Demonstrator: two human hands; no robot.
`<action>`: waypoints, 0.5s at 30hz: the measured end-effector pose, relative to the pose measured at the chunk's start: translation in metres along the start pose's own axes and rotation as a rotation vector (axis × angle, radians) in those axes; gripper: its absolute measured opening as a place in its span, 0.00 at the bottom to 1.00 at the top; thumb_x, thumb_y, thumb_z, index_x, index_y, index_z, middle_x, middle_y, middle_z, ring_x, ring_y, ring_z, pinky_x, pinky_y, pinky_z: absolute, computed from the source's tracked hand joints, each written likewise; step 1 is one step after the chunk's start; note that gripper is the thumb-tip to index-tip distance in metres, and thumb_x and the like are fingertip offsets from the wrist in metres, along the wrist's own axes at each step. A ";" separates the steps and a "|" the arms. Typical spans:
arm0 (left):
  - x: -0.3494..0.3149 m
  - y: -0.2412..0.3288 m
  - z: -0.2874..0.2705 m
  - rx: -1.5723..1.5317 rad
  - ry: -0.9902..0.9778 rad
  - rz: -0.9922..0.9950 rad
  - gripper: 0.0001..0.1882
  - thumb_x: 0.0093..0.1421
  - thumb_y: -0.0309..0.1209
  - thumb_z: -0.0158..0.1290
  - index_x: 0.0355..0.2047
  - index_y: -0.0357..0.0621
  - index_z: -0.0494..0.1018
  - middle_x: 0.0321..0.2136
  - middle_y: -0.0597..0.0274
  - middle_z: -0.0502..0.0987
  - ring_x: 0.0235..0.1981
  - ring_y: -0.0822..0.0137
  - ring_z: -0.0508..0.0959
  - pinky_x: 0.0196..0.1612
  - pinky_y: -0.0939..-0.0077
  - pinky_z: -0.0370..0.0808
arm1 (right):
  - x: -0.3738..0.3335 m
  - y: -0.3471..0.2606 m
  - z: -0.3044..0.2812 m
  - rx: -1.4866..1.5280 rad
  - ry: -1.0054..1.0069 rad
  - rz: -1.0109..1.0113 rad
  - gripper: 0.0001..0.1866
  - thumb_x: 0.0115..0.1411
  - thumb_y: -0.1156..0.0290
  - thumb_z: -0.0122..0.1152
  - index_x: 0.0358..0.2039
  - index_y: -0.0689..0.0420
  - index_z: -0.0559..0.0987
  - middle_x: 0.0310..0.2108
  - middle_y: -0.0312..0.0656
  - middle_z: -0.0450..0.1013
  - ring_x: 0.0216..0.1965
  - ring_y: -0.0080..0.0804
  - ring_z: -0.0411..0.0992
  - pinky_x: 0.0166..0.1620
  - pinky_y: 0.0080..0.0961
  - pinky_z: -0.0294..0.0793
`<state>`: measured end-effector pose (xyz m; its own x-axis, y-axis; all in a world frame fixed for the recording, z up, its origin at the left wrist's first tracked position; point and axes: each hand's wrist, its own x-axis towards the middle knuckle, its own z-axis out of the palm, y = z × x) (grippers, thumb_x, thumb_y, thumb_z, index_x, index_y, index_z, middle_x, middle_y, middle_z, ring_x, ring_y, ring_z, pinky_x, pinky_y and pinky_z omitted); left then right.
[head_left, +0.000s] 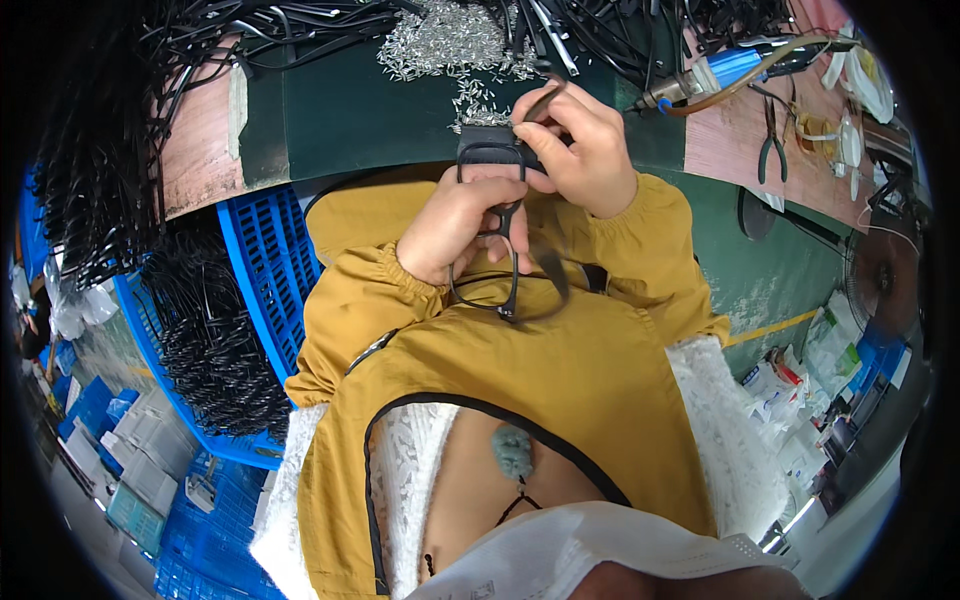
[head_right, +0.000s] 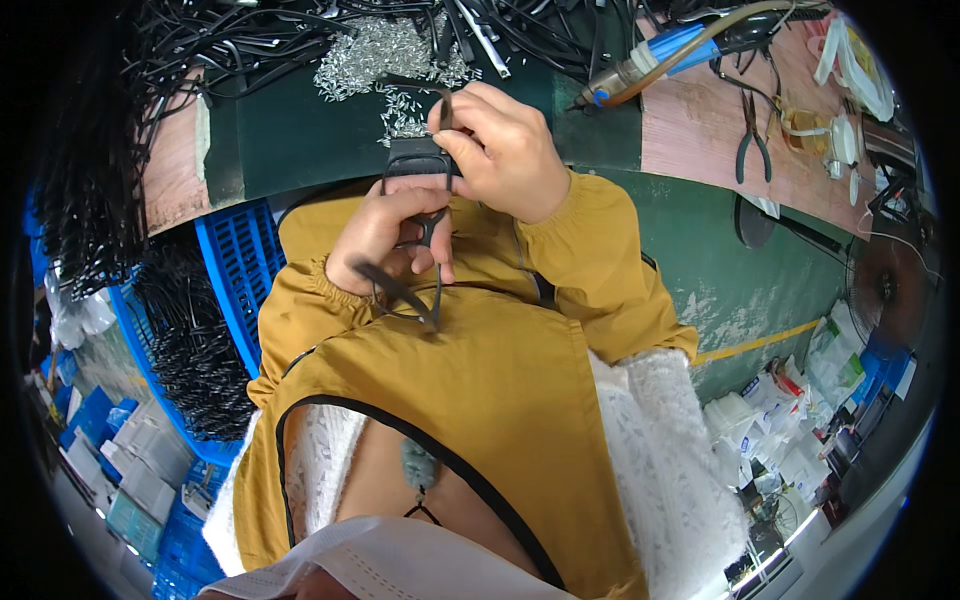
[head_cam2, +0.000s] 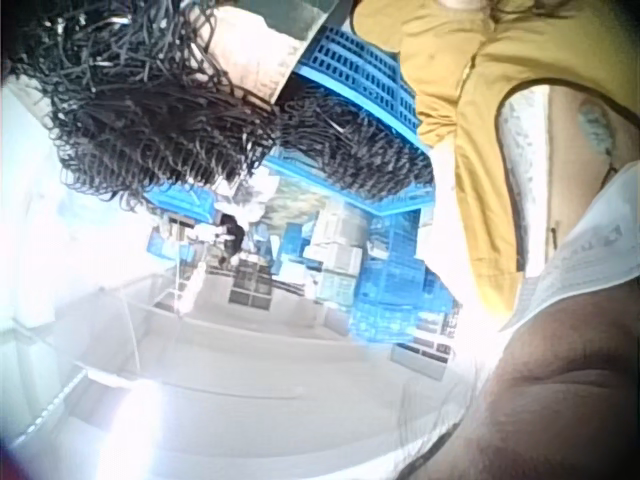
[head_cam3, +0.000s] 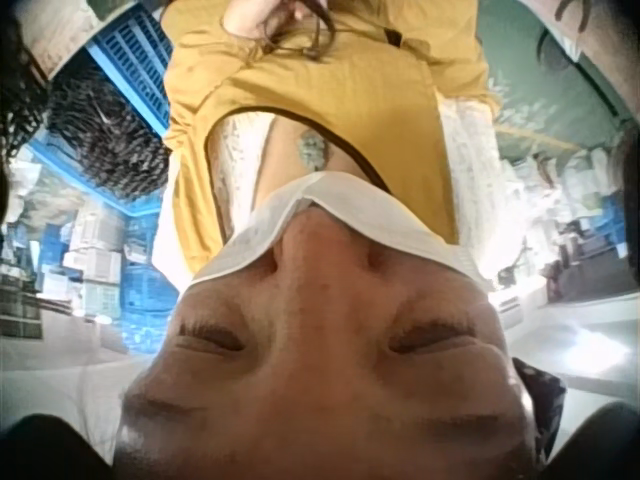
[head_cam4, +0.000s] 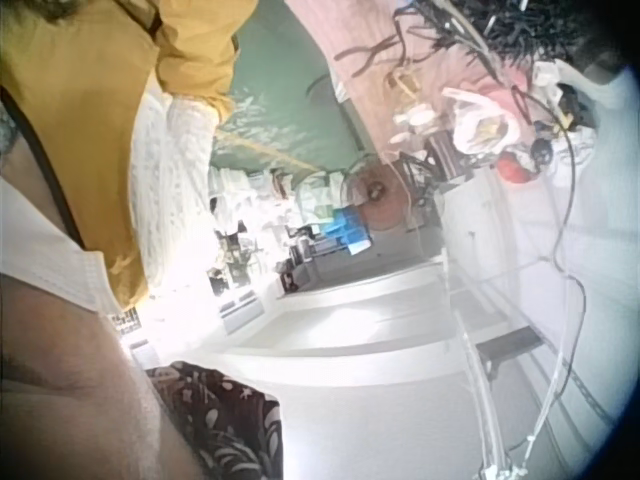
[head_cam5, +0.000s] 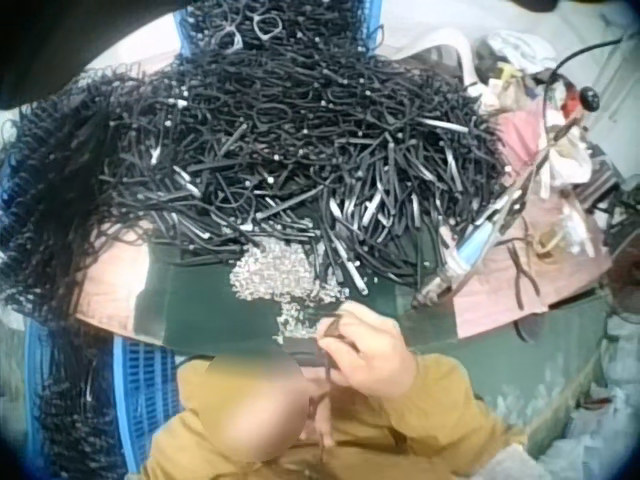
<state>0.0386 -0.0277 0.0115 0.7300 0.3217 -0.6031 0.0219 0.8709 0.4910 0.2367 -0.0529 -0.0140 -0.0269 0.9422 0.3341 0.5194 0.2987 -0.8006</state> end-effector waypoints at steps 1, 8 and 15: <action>0.001 0.000 0.000 -0.026 0.002 -0.017 0.18 0.69 0.28 0.42 0.49 0.31 0.77 0.18 0.55 0.78 0.16 0.65 0.79 0.17 0.83 0.69 | 0.000 0.002 0.002 0.029 0.021 -0.017 0.08 0.54 0.80 0.68 0.35 0.65 0.81 0.34 0.44 0.77 0.27 0.33 0.75 0.29 0.27 0.75; -0.005 0.019 -0.005 -0.019 -0.104 0.063 0.20 0.70 0.32 0.43 0.55 0.34 0.75 0.20 0.54 0.79 0.20 0.67 0.81 0.20 0.82 0.71 | 0.001 -0.037 -0.016 0.019 0.140 0.011 0.07 0.60 0.81 0.65 0.40 0.65 0.81 0.35 0.45 0.77 0.31 0.32 0.76 0.35 0.25 0.77; 0.003 0.043 0.011 0.180 -0.015 0.360 0.37 0.70 0.38 0.50 0.72 0.33 0.50 0.38 0.51 0.81 0.24 0.65 0.82 0.23 0.79 0.75 | 0.026 0.020 -0.107 0.223 0.921 0.004 0.15 0.75 0.61 0.46 0.49 0.60 0.73 0.34 0.40 0.73 0.33 0.30 0.71 0.39 0.27 0.74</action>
<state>0.0492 0.0066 0.0369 0.7227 0.5878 -0.3636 -0.1191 0.6242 0.7722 0.3377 -0.0390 0.0318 0.7082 0.4812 0.5166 0.3408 0.4078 -0.8471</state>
